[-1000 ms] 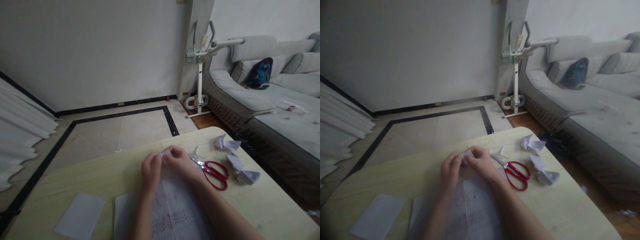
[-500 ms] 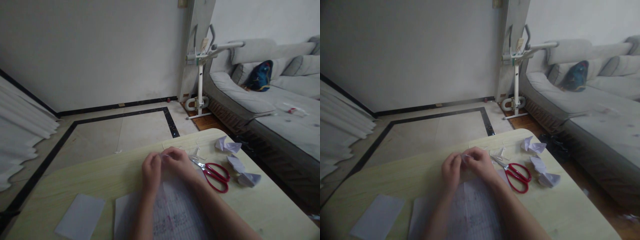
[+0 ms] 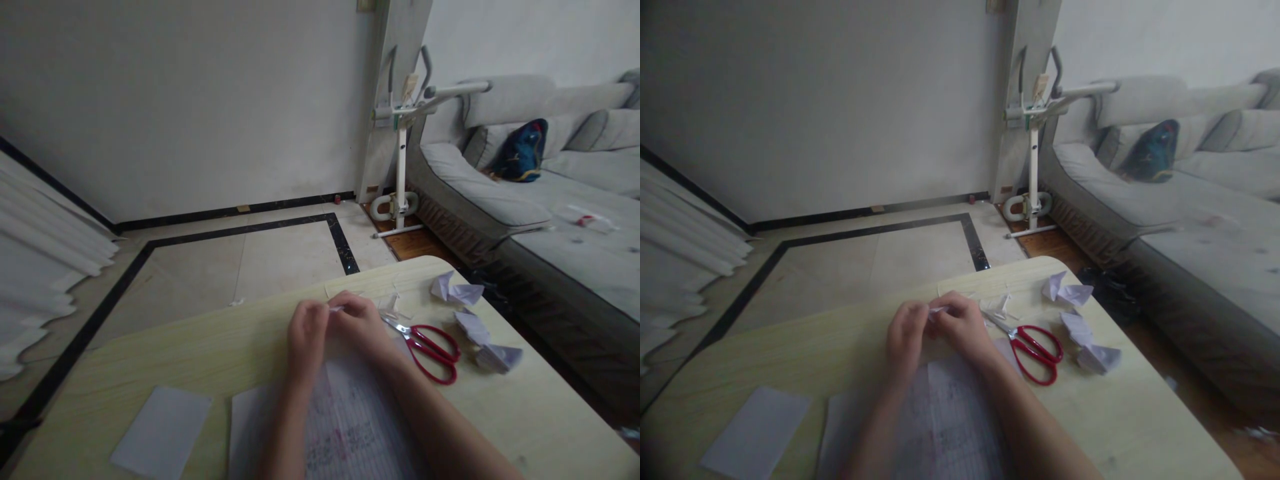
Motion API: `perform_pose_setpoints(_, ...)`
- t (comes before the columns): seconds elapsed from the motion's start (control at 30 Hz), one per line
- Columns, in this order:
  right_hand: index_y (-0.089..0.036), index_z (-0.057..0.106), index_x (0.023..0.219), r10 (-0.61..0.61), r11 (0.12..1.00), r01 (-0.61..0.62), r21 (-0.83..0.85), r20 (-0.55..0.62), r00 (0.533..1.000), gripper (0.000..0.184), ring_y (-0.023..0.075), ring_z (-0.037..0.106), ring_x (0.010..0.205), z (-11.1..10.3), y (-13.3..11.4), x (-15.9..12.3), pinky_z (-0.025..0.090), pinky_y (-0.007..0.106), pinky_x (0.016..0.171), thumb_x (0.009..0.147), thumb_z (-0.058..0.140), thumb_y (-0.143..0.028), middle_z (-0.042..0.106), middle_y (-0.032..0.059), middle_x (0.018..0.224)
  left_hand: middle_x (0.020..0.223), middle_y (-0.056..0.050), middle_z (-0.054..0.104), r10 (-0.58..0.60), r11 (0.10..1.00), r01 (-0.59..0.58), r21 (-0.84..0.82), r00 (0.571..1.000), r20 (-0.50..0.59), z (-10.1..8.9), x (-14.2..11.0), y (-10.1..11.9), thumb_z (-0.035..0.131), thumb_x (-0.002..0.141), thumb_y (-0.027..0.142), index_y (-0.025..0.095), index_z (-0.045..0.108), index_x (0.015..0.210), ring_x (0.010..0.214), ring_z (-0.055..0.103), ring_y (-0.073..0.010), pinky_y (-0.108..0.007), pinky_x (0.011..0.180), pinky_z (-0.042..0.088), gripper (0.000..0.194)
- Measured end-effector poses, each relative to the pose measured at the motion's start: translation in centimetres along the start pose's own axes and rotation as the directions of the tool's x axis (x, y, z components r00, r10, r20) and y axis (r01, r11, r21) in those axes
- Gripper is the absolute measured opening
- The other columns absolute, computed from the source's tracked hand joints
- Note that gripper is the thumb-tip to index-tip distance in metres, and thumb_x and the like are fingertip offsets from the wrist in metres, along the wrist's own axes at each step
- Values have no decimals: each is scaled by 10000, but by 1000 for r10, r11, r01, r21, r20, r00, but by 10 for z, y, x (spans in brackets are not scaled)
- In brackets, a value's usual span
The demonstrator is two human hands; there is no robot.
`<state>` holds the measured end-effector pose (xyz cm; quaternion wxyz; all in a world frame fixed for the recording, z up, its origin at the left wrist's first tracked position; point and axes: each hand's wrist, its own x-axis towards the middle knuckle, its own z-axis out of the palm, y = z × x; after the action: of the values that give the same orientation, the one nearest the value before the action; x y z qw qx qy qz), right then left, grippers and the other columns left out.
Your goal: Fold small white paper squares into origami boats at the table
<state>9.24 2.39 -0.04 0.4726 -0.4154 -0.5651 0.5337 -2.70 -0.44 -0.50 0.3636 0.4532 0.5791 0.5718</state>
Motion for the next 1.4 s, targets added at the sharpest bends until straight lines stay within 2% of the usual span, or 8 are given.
perform_pose_setpoints(0.13, -198, 712, 793, 28, 999, -28, 28, -5, 1000, 121, 151, 605, 657, 2, 2, -1, 473, 265, 617, 731, 615, -159, 670, 10, 729, 746, -11, 625, -54, 996, 56, -66, 998, 30, -3, -1, 0, 598, 791, 393, 169, 595, 814, 701, 593, -160, -240, 623, 460, 225)
perform_pose_setpoints(0.27, -206, 697, 918, 89, 993, -88, 84, -9, 996, 221, 145, 593, 616, 3, 4, -1, 464, 262, 596, 724, 598, -167, 652, -15, 669, 749, -1, 620, -102, 988, 100, -118, 995, -13, -6, 0, -3, 613, 778, 362, 166, 597, 836, 691, 593, -148, -231, 621, 462, 205)
perform_pose_setpoints(0.37, -207, 689, 985, 106, 989, -101, 109, -47, 993, 280, 143, 588, 662, 1, 5, 1, 458, 256, 624, 726, 586, -178, 645, -15, 711, 760, -4, 636, -127, 982, 119, -146, 991, -44, -5, 0, -2, 627, 768, 347, 164, 605, 860, 673, 603, -144, -227, 602, 466, 206)
perform_pose_setpoints(0.53, -178, 686, 836, 127, 989, -119, 85, -102, 987, 157, 144, 568, 644, 1, 5, 4, 446, 264, 625, 745, 636, -296, 640, 0, 703, 751, -24, 667, -110, 986, 102, -131, 992, -54, -4, 1, 0, 628, 773, 369, 148, 636, 876, 647, 616, -145, -224, 574, 465, 244)
perform_pose_setpoints(0.67, -165, 655, 730, 128, 990, -122, 77, -83, 988, 160, 151, 583, 651, 4, 3, 5, 446, 264, 622, 711, 682, -322, 648, 7, 679, 778, -41, 694, -86, 993, 83, -89, 996, -33, -4, 1, 2, 605, 790, 362, 141, 677, 894, 691, 636, -160, -228, 597, 470, 255)
perform_pose_setpoints(0.93, -170, 652, 726, 151, 984, -145, 104, -55, 987, 171, 143, 587, 623, 3, 4, 3, 438, 246, 587, 746, 674, -338, 648, 1, 655, 735, -28, 687, -86, 996, 86, -22, 996, 16, -4, 1, 6, 590, 825, 389, 144, 699, 811, 687, 617, -156, -223, 614, 451, 268)
perform_pose_setpoints(1.27, -160, 660, 712, 137, 988, -129, 83, -90, 987, 146, 131, 555, 617, 2, 3, 4, 427, 242, 593, 732, 677, -303, 627, -2, 653, 629, 4, 627, -58, 997, 57, 58, 998, 23, -6, 2, 4, 569, 844, 375, 159, 664, 693, 621, 558, -137, -211, 581, 408, 280)
perform_pose_setpoints(1.4, -165, 665, 712, 138, 986, -131, 106, -67, 988, 158, 120, 540, 583, 1, 7, 4, 407, 231, 550, 755, 659, -317, 618, -9, 636, 675, 3, 648, -48, 997, 46, 53, 999, 20, -5, 2, 4, 563, 845, 370, 166, 666, 723, 659, 574, -142, -209, 602, 414, 259)
